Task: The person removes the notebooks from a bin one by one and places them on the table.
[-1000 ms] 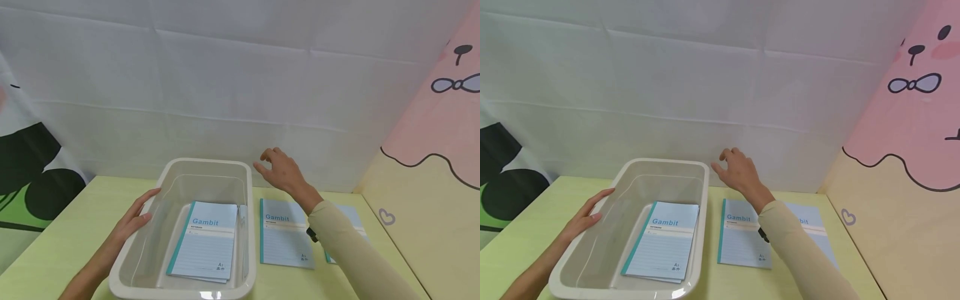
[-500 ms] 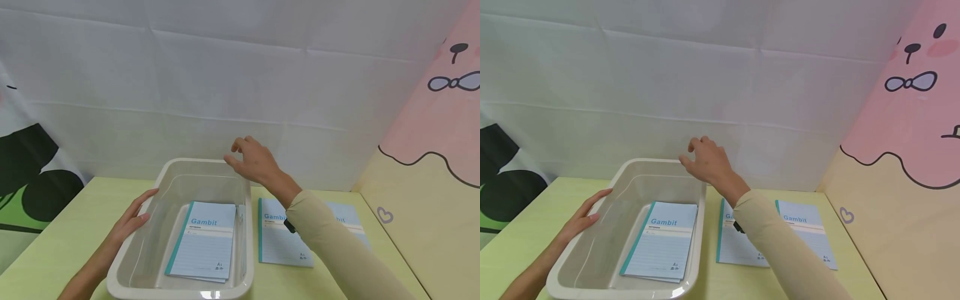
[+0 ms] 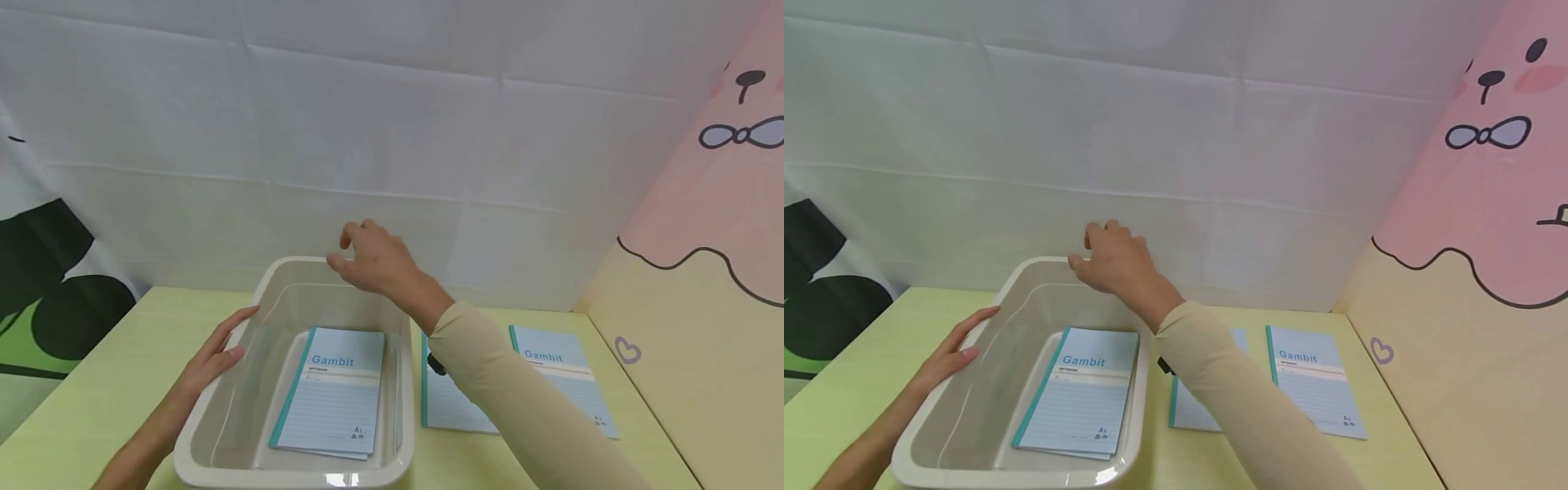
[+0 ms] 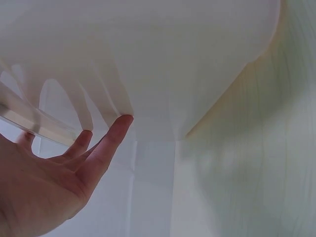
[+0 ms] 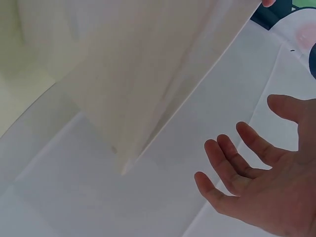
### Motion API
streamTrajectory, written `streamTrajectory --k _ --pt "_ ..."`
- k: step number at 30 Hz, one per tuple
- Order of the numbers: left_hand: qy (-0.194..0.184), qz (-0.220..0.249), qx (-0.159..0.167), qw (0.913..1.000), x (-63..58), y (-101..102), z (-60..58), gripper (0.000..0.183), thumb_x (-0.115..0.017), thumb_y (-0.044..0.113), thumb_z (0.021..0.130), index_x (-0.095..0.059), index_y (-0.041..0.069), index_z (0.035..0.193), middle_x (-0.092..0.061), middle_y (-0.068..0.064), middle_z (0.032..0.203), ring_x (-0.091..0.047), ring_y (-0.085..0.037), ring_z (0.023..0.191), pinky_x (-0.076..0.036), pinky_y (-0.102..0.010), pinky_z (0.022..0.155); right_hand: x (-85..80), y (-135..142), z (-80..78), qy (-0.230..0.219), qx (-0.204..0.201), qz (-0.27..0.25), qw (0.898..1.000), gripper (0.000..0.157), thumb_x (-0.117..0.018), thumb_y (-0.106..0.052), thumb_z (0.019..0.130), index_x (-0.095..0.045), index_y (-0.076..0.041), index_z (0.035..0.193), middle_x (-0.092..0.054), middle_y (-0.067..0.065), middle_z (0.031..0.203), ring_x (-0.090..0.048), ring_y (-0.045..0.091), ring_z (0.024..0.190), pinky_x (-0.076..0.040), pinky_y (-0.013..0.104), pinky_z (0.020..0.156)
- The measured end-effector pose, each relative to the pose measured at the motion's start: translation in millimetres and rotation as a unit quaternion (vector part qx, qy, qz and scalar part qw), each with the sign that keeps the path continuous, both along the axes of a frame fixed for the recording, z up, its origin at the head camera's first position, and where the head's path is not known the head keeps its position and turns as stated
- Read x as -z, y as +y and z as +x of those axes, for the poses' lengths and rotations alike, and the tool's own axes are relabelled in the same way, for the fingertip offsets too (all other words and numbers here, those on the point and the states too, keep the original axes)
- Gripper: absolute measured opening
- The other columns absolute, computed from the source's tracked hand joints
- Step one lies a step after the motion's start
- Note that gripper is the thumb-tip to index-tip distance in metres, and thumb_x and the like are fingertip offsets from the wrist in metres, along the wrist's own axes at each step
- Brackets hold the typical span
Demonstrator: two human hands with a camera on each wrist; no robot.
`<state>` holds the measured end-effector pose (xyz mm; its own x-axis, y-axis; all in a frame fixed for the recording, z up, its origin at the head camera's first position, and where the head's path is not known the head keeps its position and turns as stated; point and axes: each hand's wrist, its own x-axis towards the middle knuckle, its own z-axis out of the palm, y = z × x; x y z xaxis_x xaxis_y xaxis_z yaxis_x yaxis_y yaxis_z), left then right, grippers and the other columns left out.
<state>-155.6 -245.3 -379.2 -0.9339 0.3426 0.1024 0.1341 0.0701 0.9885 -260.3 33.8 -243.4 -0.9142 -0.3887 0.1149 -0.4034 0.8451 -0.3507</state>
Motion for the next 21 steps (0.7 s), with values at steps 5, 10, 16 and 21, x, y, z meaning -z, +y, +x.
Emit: streamTrajectory --k 5,10,16,21 --pt "-0.011 -0.004 -0.004 0.9999 1.7 -1 -0.5 0.056 -0.028 0.024 0.113 -0.016 0.038 0.166 -0.042 0.010 0.148 -0.065 -0.011 0.116 -0.062 -0.043 0.082 -2.7 -15 2.3 0.006 -0.004 0.003 1.000 0.042 -0.057 -0.046 0.105 -0.060 -0.016 0.134 -0.057 0.005 0.136 -0.059 0.022 0.109 -0.051 0.042 0.101" --pt "-0.016 0.002 -0.003 0.9999 2.5 0 -0.1 0.055 -0.028 0.024 0.113 -0.017 0.039 0.165 -0.046 0.009 0.144 -0.067 -0.013 0.113 -0.063 -0.045 0.081 -6.8 -29 4.1 0.010 -0.008 0.003 1.000 0.041 -0.056 -0.046 0.105 -0.060 -0.017 0.133 -0.058 0.003 0.132 -0.059 0.019 0.105 -0.052 0.039 0.098" --pt "-0.015 -0.004 -0.011 0.9998 2.6 0 0.4 0.055 -0.028 0.024 0.113 -0.018 0.038 0.165 -0.043 0.008 0.145 -0.066 -0.013 0.112 -0.063 -0.045 0.081 -10.7 -45 4.6 0.012 -0.010 0.000 1.000 0.040 -0.056 -0.046 0.104 -0.061 -0.016 0.130 -0.058 0.002 0.125 -0.059 0.018 0.104 -0.052 0.037 0.097" --pt "-0.038 -0.021 -0.024 0.9988 2.4 -2 -0.5 0.054 -0.029 0.029 0.113 -0.016 0.041 0.165 -0.037 0.007 0.148 -0.065 -0.013 0.113 -0.062 -0.045 0.081 -7.4 -56 3.3 -0.002 0.000 0.018 1.000 0.041 -0.055 -0.048 0.104 -0.059 -0.016 0.129 -0.058 0.001 0.124 -0.059 0.019 0.108 -0.052 0.038 0.098"
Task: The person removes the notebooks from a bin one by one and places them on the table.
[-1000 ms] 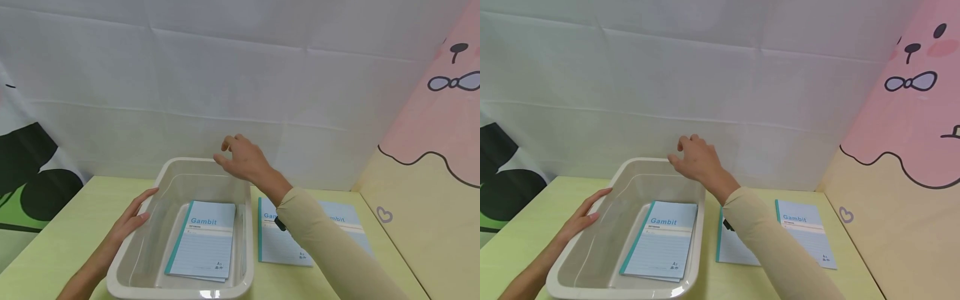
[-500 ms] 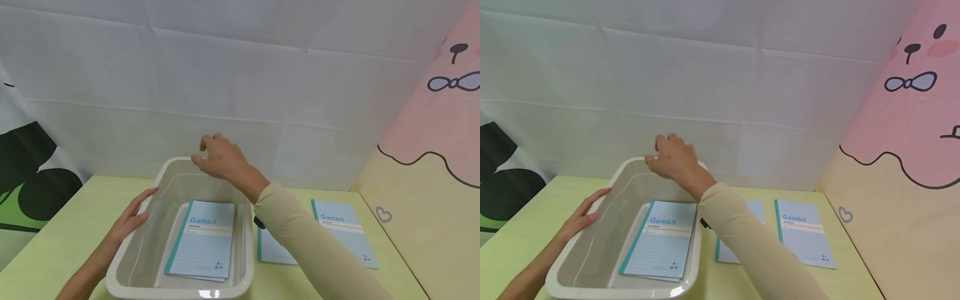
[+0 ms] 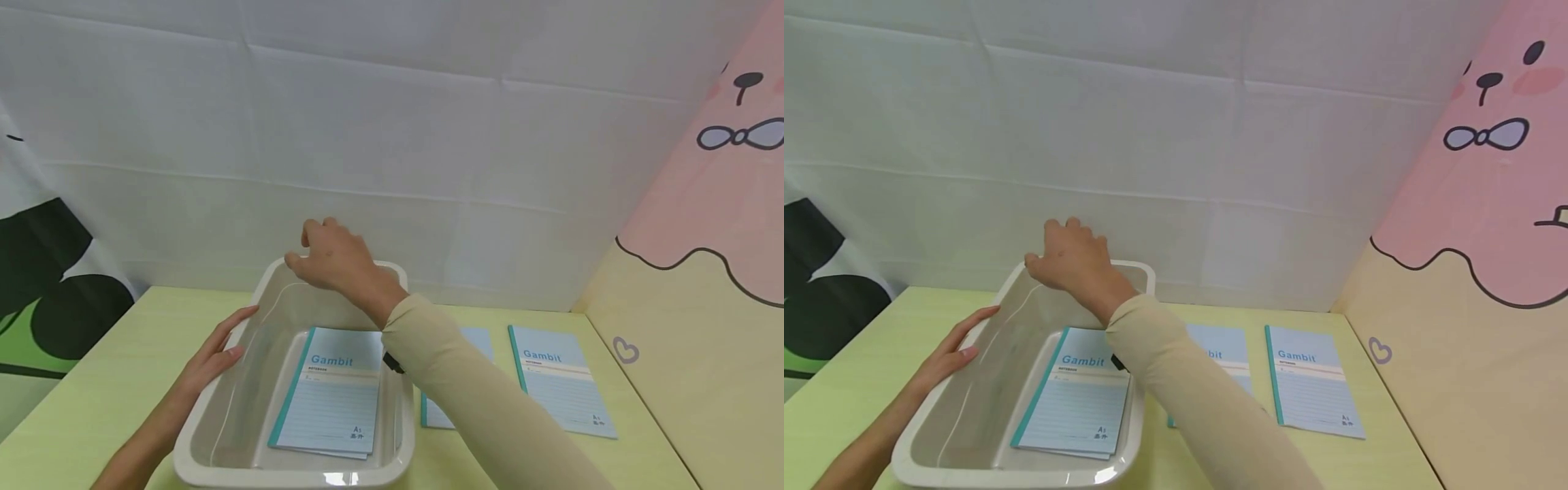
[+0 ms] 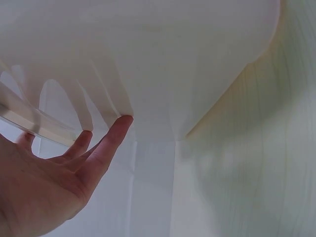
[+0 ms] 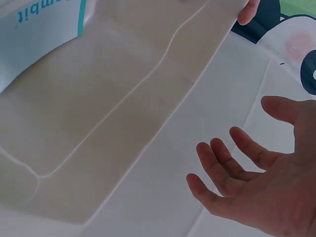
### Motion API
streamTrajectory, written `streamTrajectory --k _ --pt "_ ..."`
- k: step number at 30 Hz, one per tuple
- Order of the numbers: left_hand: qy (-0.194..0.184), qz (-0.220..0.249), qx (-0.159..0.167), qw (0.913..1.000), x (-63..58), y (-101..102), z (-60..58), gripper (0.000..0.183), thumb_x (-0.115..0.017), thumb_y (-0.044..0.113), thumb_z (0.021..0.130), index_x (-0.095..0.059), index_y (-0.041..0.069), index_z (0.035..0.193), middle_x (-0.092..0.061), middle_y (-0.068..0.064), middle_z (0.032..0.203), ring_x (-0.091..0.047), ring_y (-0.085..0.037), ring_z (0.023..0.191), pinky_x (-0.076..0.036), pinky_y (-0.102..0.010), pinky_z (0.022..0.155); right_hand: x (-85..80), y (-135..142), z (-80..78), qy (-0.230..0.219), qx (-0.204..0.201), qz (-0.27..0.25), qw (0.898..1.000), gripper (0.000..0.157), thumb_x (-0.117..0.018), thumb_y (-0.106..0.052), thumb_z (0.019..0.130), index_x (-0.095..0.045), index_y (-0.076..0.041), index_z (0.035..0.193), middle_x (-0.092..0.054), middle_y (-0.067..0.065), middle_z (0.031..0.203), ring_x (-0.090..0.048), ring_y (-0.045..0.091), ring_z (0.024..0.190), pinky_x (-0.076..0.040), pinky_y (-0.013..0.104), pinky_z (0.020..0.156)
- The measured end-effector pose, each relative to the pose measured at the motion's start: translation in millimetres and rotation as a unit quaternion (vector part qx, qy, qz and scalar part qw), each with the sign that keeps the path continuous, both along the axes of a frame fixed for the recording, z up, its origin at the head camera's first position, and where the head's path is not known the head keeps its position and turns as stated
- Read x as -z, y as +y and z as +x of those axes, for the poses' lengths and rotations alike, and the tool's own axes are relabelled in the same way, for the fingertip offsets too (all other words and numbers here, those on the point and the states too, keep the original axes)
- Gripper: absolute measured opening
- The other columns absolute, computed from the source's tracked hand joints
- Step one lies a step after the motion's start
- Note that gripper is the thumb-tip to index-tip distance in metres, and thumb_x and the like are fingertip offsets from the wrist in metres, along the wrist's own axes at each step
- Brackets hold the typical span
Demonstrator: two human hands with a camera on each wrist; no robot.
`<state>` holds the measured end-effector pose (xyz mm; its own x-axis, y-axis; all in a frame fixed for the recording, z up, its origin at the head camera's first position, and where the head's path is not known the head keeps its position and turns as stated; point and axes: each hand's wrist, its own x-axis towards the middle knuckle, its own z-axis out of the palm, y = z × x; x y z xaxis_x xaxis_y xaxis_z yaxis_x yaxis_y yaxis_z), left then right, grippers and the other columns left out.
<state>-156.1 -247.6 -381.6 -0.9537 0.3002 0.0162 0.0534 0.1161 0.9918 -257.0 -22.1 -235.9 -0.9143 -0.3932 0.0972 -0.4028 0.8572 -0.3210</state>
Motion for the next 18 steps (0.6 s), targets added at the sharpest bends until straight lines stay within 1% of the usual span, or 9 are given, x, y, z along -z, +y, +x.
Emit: streamTrajectory --k 3,5,7,9,12,15,18 --pt "-0.016 -0.010 -0.007 0.9998 0.2 -1 -0.6 0.054 -0.029 0.033 0.113 -0.015 0.044 0.164 -0.034 0.007 0.149 -0.063 -0.012 0.113 -0.062 -0.045 0.083 5.2 -6 -2.7 -0.013 0.011 0.009 1.000 0.042 -0.055 -0.049 0.104 -0.058 -0.016 0.130 -0.058 0.001 0.126 -0.060 0.020 0.113 -0.051 0.039 0.101" --pt "-0.021 -0.010 -0.008 0.9997 0.5 -1 -0.9 0.054 -0.029 0.034 0.113 -0.015 0.044 0.164 -0.035 0.005 0.149 -0.063 -0.013 0.114 -0.061 -0.047 0.084 10.2 -11 -4.0 -0.020 0.020 0.015 0.999 0.045 -0.054 -0.049 0.103 -0.057 -0.016 0.134 -0.058 0.002 0.130 -0.060 0.021 0.119 -0.051 0.041 0.104" --pt "-0.028 -0.013 -0.010 0.9995 0.7 -2 -0.8 0.054 -0.029 0.036 0.112 -0.015 0.046 0.163 -0.036 0.006 0.148 -0.063 -0.013 0.114 -0.061 -0.047 0.085 16.7 -17 -4.1 -0.026 0.028 0.025 0.999 0.049 -0.054 -0.048 0.102 -0.055 -0.015 0.139 -0.058 0.004 0.135 -0.059 0.023 0.124 -0.050 0.043 0.106" --pt "-0.028 -0.013 -0.010 0.9995 0.8 -1 -0.3 0.054 -0.029 0.037 0.112 -0.014 0.046 0.163 -0.036 0.006 0.148 -0.063 -0.013 0.114 -0.061 -0.048 0.085 24.2 -20 -2.7 -0.027 0.032 0.033 0.999 0.052 -0.054 -0.046 0.101 -0.054 -0.014 0.141 -0.058 0.006 0.136 -0.060 0.026 0.126 -0.050 0.045 0.107" --pt "-0.024 -0.015 -0.010 0.9995 0.3 0 0.6 0.054 -0.028 0.037 0.112 -0.014 0.046 0.163 -0.037 0.005 0.147 -0.064 -0.014 0.113 -0.062 -0.049 0.084 36.0 -23 -0.4 -0.024 0.036 0.051 0.998 0.054 -0.054 -0.045 0.100 -0.054 -0.013 0.143 -0.059 0.007 0.137 -0.061 0.027 0.126 -0.051 0.044 0.104" --pt "-0.015 -0.014 -0.009 0.9997 -0.5 1 0.7 0.054 -0.028 0.035 0.112 -0.015 0.045 0.163 -0.038 0.005 0.147 -0.065 -0.014 0.113 -0.062 -0.048 0.083 45.7 -23 0.4 -0.025 0.030 0.057 0.998 0.055 -0.054 -0.044 0.100 -0.053 -0.009 0.143 -0.060 0.009 0.134 -0.063 0.027 0.121 -0.053 0.043 0.101" --pt "-0.011 -0.011 -0.006 0.9999 -0.5 2 1.4 0.054 -0.029 0.034 0.112 -0.016 0.045 0.163 -0.039 0.006 0.146 -0.065 -0.015 0.113 -0.063 -0.047 0.082 52.2 -22 -1.1 -0.042 0.027 0.051 0.997 0.048 -0.056 -0.041 0.099 -0.057 -0.008 0.135 -0.062 0.009 0.131 -0.063 0.025 0.117 -0.051 0.045 0.104"
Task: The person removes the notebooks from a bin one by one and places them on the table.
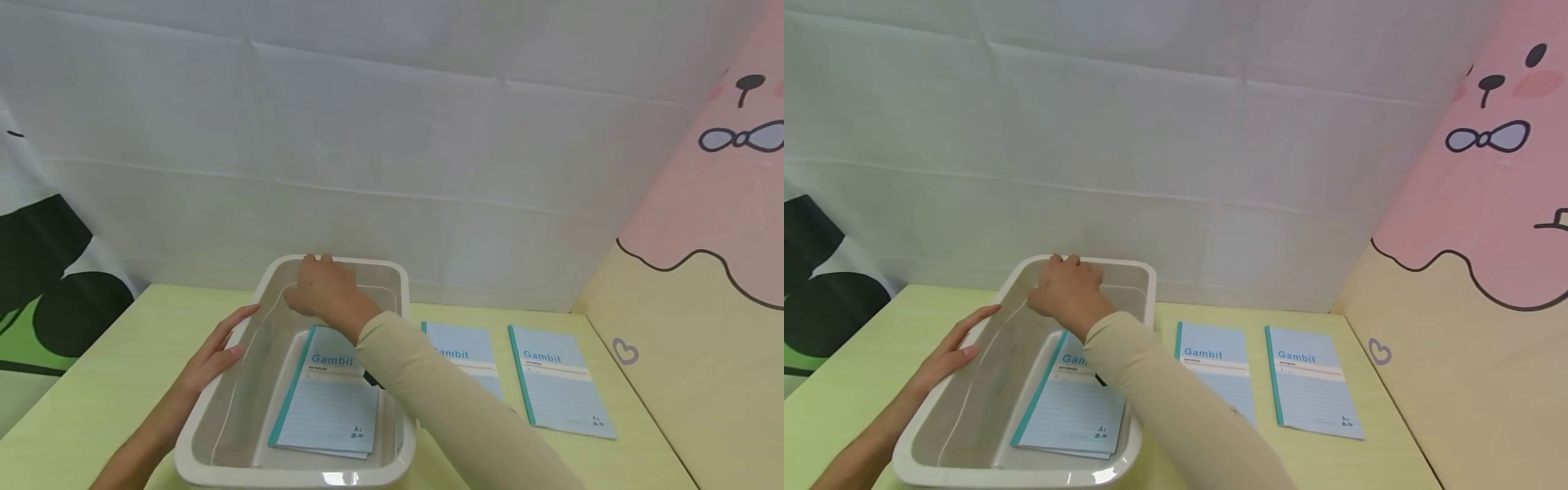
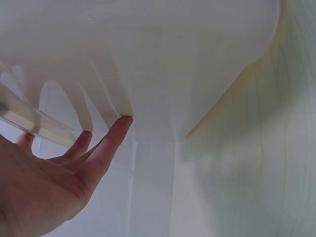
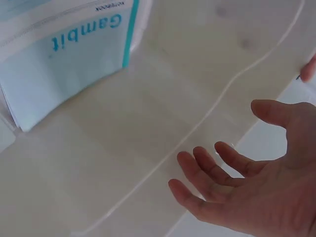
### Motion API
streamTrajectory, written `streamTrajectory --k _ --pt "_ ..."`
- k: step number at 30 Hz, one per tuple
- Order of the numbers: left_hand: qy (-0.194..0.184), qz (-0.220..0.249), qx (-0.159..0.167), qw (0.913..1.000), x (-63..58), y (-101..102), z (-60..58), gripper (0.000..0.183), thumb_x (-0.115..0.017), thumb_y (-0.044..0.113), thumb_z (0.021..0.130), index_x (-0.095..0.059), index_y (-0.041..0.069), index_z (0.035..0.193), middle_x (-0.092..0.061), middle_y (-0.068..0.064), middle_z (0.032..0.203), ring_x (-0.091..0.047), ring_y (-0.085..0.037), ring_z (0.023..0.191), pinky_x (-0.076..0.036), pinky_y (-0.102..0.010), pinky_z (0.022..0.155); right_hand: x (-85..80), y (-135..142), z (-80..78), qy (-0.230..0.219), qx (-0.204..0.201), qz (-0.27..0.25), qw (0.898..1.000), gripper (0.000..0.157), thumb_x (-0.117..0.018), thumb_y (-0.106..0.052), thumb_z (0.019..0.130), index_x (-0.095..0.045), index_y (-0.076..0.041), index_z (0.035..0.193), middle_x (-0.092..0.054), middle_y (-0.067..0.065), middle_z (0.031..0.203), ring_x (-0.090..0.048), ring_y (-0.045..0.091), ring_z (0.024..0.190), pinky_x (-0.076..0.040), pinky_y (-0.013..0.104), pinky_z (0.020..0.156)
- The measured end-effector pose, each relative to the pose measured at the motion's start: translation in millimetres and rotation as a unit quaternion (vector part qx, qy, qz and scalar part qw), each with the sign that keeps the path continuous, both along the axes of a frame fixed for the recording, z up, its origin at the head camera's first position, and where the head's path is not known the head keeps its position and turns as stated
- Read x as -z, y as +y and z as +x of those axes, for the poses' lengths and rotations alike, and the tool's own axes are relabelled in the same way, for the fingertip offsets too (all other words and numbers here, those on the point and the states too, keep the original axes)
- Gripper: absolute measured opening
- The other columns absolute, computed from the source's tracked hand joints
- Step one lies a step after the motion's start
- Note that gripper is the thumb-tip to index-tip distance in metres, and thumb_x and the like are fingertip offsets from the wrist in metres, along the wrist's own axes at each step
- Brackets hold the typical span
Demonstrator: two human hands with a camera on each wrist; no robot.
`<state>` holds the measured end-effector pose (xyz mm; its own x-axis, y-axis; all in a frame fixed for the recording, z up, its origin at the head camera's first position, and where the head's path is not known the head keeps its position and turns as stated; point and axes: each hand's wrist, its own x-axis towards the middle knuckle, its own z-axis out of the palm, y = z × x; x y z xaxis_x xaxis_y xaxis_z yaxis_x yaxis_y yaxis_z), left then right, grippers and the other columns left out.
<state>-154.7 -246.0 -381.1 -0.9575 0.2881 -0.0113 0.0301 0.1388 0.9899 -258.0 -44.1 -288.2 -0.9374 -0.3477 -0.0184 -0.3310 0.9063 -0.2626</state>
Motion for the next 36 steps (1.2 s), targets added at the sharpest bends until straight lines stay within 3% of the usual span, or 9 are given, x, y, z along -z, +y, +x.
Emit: streamTrajectory --k 5,9,11,16,21,24,27,32,36 --pt "0.005 -0.004 0.001 1.0000 0.0 0 0.4 0.053 -0.028 0.033 0.113 -0.017 0.043 0.164 -0.041 0.006 0.145 -0.064 -0.015 0.113 -0.062 -0.044 0.082 7.2 -1 -4.1 -0.026 0.007 -0.003 1.000 0.026 -0.058 -0.038 0.097 -0.061 -0.014 0.107 -0.063 0.005 0.117 -0.057 0.021 0.109 -0.048 0.047 0.103" --pt "0.013 -0.016 -0.008 0.9998 0.7 1 0.4 0.054 -0.029 0.033 0.112 -0.017 0.044 0.164 -0.036 0.008 0.147 -0.062 -0.012 0.113 -0.061 -0.042 0.081 27.1 -10 -13.6 -0.031 0.020 0.009 0.999 0.019 -0.061 -0.038 0.093 -0.062 -0.019 0.090 -0.062 0.002 0.102 -0.057 0.019 0.095 -0.051 0.041 0.080" --pt "0.023 -0.015 -0.005 0.9996 1.0 2 -0.4 0.054 -0.030 0.031 0.113 -0.017 0.042 0.165 -0.034 0.007 0.150 -0.062 -0.012 0.115 -0.061 -0.041 0.082 32.6 -14 -12.2 -0.037 0.026 0.029 0.999 0.021 -0.062 -0.039 0.093 -0.064 -0.019 0.090 -0.063 0.002 0.101 -0.057 0.019 0.091 -0.050 0.041 0.074" --pt "0.038 -0.012 0.002 0.9992 1.8 5 -2.0 0.055 -0.030 0.029 0.113 -0.017 0.040 0.165 -0.032 0.006 0.154 -0.061 -0.012 0.117 -0.060 -0.041 0.082 43.0 -20 -4.7 -0.062 0.059 0.080 0.993 0.025 -0.067 -0.044 0.093 -0.071 -0.019 0.096 -0.066 0.003 0.110 -0.062 0.021 0.093 -0.054 0.050 0.082" --pt "0.037 -0.015 0.000 0.9992 3.2 5 -1.9 0.055 -0.030 0.029 0.113 -0.017 0.040 0.165 -0.032 0.007 0.155 -0.061 -0.010 0.118 -0.059 -0.040 0.083 82.8 -27 -27.3 -0.100 0.098 0.081 0.987 0.027 -0.074 -0.047 0.085 -0.070 -0.021 0.080 -0.068 -0.003 0.099 -0.061 0.019 0.086 -0.055 0.053 0.077" --pt "0.033 -0.015 -0.001 0.9993 4.3 3 -2.2 0.054 -0.030 0.029 0.113 -0.018 0.041 0.165 -0.034 0.008 0.152 -0.060 -0.010 0.116 -0.059 -0.039 0.083 103.5 -30 -38.4 -0.111 0.120 0.081 0.983 0.036 -0.077 -0.053 0.081 -0.071 -0.019 0.090 -0.068 -0.002 0.099 -0.060 0.018 0.086 -0.055 0.049 0.073" --pt "0.038 -0.020 -0.001 0.9991 5.1 2 -2.9 0.055 -0.030 0.028 0.113 -0.017 0.039 0.165 -0.035 0.009 0.151 -0.060 -0.009 0.116 -0.059 -0.039 0.082 113.1 -29 -36.3 -0.111 0.125 0.076 0.983 0.045 -0.079 -0.057 0.078 -0.073 -0.020 0.102 -0.070 -0.002 0.103 -0.063 0.017 0.088 -0.056 0.043 0.072" --pt "0.045 -0.028 -0.003 0.9986 4.3 -1 -3.1 0.055 -0.029 0.028 0.113 -0.017 0.040 0.165 -0.033 0.009 0.152 -0.060 -0.009 0.115 -0.059 -0.039 0.081 88.4 -22 -1.4 -0.135 0.126 0.080 0.980 0.074 -0.078 -0.059 0.082 -0.057 -0.019 0.140 -0.065 0.003 0.136 -0.064 0.019 0.121 -0.056 0.041 0.097" --pt "0.044 -0.025 0.004 0.9987 3.2 -2 -1.6 0.055 -0.029 0.028 0.113 -0.016 0.040 0.165 -0.033 0.008 0.153 -0.059 -0.008 0.116 -0.058 -0.037 0.082 57.6 -18 29.2 -0.160 0.138 0.076 0.974 0.083 -0.079 -0.059 0.083 -0.047 -0.020 0.149 -0.057 0.004 0.146 -0.059 0.022 0.131 -0.050 0.040 0.109"
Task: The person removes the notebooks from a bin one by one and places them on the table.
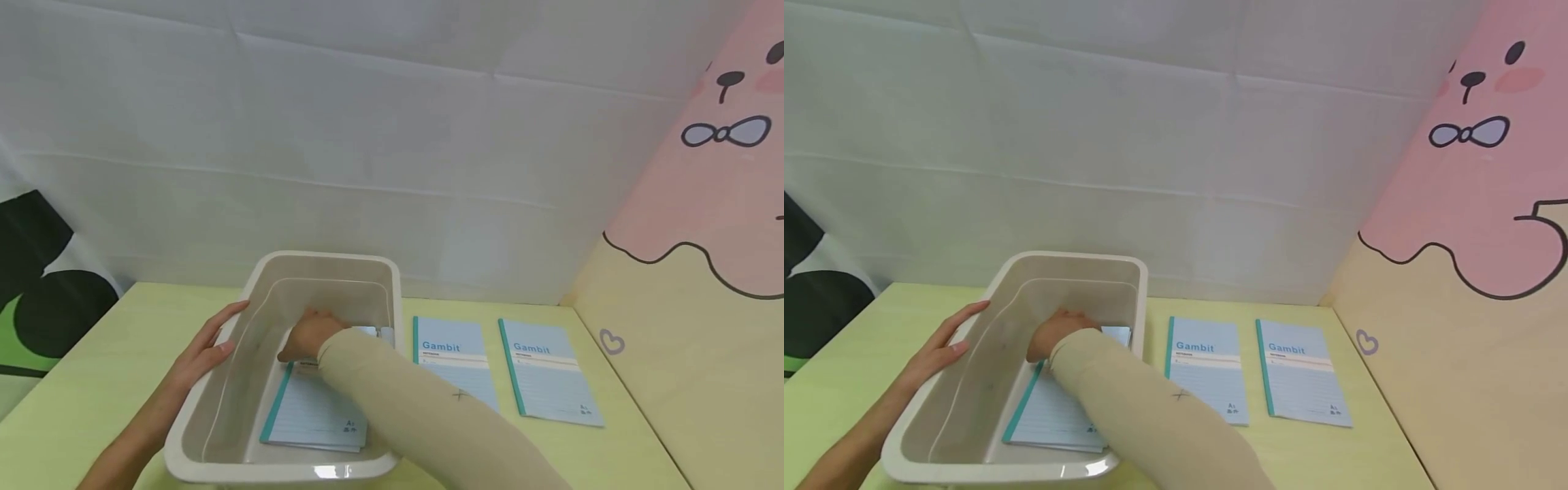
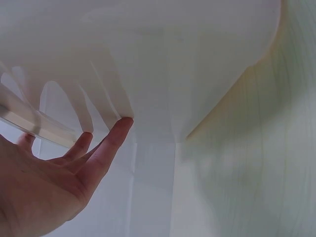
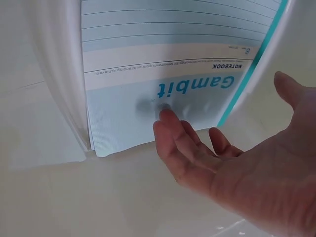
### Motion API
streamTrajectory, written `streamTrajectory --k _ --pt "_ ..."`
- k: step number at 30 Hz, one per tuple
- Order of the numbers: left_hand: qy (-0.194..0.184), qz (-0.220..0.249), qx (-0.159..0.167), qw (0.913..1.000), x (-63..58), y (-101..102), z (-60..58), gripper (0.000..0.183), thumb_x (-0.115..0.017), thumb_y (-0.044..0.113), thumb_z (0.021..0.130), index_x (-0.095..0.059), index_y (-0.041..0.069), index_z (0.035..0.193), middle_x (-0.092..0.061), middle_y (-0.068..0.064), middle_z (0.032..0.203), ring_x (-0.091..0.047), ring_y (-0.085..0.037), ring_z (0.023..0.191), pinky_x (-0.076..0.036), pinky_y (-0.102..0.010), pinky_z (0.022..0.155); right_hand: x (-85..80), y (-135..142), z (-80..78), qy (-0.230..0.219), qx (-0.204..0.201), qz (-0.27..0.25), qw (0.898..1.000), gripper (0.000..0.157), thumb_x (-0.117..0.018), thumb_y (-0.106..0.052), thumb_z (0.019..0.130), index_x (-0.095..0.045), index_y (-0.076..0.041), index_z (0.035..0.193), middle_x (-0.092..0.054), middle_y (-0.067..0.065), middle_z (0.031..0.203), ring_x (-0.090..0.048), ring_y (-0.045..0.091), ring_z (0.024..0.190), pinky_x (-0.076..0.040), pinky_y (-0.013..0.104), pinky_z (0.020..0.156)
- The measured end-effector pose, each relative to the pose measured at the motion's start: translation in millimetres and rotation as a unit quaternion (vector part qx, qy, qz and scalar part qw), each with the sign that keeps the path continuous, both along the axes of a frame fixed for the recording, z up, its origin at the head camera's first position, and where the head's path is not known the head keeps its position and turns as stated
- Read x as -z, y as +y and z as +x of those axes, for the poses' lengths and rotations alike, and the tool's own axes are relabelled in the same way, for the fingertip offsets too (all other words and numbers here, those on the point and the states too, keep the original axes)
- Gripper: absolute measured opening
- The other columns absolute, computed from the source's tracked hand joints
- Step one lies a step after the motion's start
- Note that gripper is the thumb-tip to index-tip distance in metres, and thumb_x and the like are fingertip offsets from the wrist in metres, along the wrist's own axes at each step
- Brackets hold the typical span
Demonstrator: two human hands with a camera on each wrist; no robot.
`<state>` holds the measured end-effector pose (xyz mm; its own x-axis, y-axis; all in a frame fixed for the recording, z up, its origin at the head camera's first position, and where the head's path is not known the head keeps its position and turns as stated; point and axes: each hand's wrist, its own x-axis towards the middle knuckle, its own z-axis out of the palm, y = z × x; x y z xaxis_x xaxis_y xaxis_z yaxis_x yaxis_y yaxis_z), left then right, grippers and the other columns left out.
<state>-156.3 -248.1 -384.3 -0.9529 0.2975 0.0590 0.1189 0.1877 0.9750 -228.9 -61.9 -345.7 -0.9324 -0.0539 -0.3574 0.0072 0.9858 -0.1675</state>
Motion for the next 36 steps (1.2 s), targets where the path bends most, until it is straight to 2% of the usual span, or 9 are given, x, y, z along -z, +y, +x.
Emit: streamTrajectory --k 4,12,16,20,24,26,30,33,36 --pt "-0.001 -0.002 0.000 1.0000 0.0 0 -0.3 0.055 -0.028 0.028 0.113 -0.016 0.040 0.166 -0.030 0.008 0.155 -0.059 -0.008 0.117 -0.057 -0.036 0.083 -5.1 -1 9.5 -0.001 0.011 0.007 1.000 0.084 -0.081 -0.062 0.080 -0.050 -0.023 0.147 -0.059 0.004 0.141 -0.061 0.023 0.124 -0.050 0.036 0.107" --pt "0.007 -0.007 -0.007 0.9999 2.6 -2 -1.8 0.055 -0.029 0.026 0.113 -0.018 0.040 0.165 -0.026 0.010 0.158 -0.056 -0.004 0.117 -0.056 -0.033 0.082 12.5 -10 4.8 0.012 -0.008 0.092 0.996 0.087 -0.081 -0.068 0.074 -0.049 -0.026 0.143 -0.060 0.002 0.128 -0.062 0.021 0.113 -0.053 0.039 0.097" --pt "0.005 -0.013 -0.008 0.9999 2.8 -2 -3.2 0.055 -0.029 0.028 0.114 -0.017 0.041 0.166 -0.023 0.010 0.160 -0.056 -0.002 0.118 -0.056 -0.032 0.083 18.1 -18 -0.5 -0.005 -0.037 0.142 0.989 0.082 -0.076 -0.065 0.080 -0.046 -0.028 0.148 -0.055 -0.002 0.139 -0.056 0.019 0.123 -0.051 0.048 0.099" --pt "0.011 -0.012 -0.004 0.9999 3.2 -2 -5.2 0.055 -0.029 0.027 0.113 -0.016 0.039 0.166 -0.022 0.011 0.161 -0.054 -0.001 0.120 -0.056 -0.031 0.084 15.6 -23 -1.5 -0.017 -0.079 0.174 0.981 0.079 -0.075 -0.060 0.082 -0.047 -0.032 0.150 -0.047 -0.013 0.153 -0.047 0.017 0.140 -0.045 0.059 0.108" --pt "0.019 -0.006 0.000 0.9998 5.4 -2 -6.3 0.056 -0.029 0.025 0.113 -0.017 0.038 0.166 -0.024 0.011 0.160 -0.055 -0.001 0.120 -0.057 -0.031 0.083 11.2 -21 -0.6 -0.015 -0.081 0.155 0.984 0.081 -0.076 -0.059 0.080 -0.047 -0.031 0.151 -0.046 -0.016 0.156 -0.048 0.014 0.141 -0.037 0.060 0.117" --pt "0.022 0.003 0.003 0.9997 6.6 -3 -7.2 0.056 -0.029 0.024 0.113 -0.018 0.038 0.166 -0.027 0.013 0.158 -0.057 -0.001 0.119 -0.058 -0.031 0.082 10.3 -18 -0.6 -0.007 -0.080 0.134 0.988 0.086 -0.078 -0.057 0.078 -0.046 -0.028 0.152 -0.049 -0.013 0.154 -0.053 0.014 0.137 -0.035 0.059 0.119" --pt "0.051 0.024 -0.004 0.9984 8.5 -2 -12.4 0.057 -0.031 0.016 0.111 -0.025 0.035 0.165 -0.038 0.019 0.151 -0.059 -0.001 0.115 -0.058 -0.029 0.080 9.1 -12 -0.9 0.006 -0.091 0.095 0.991 0.093 -0.082 -0.055 0.075 -0.045 -0.023 0.155 -0.051 -0.006 0.152 -0.056 0.018 0.135 -0.034 0.059 0.121" --pt "0.041 0.019 -0.003 0.9990 8.4 -2 -11.0 0.056 -0.031 0.018 0.112 -0.025 0.037 0.164 -0.038 0.018 0.150 -0.059 -0.003 0.114 -0.058 -0.029 0.080 9.1 -11 -0.9 0.011 -0.094 0.091 0.991 0.094 -0.084 -0.055 0.073 -0.048 -0.021 0.153 -0.052 -0.003 0.150 -0.052 0.020 0.138 -0.034 0.060 0.120" --pt "0.008 0.005 0.004 0.9999 5.3 -4 -5.3 0.055 -0.028 0.026 0.113 -0.018 0.041 0.165 -0.033 0.013 0.153 -0.060 -0.005 0.115 -0.059 -0.034 0.081 6.8 -16 0.3 0.013 -0.088 0.116 0.989 0.091 -0.084 -0.057 0.073 -0.052 -0.023 0.150 -0.049 -0.002 0.150 -0.047 0.019 0.142 -0.033 0.059 0.121"
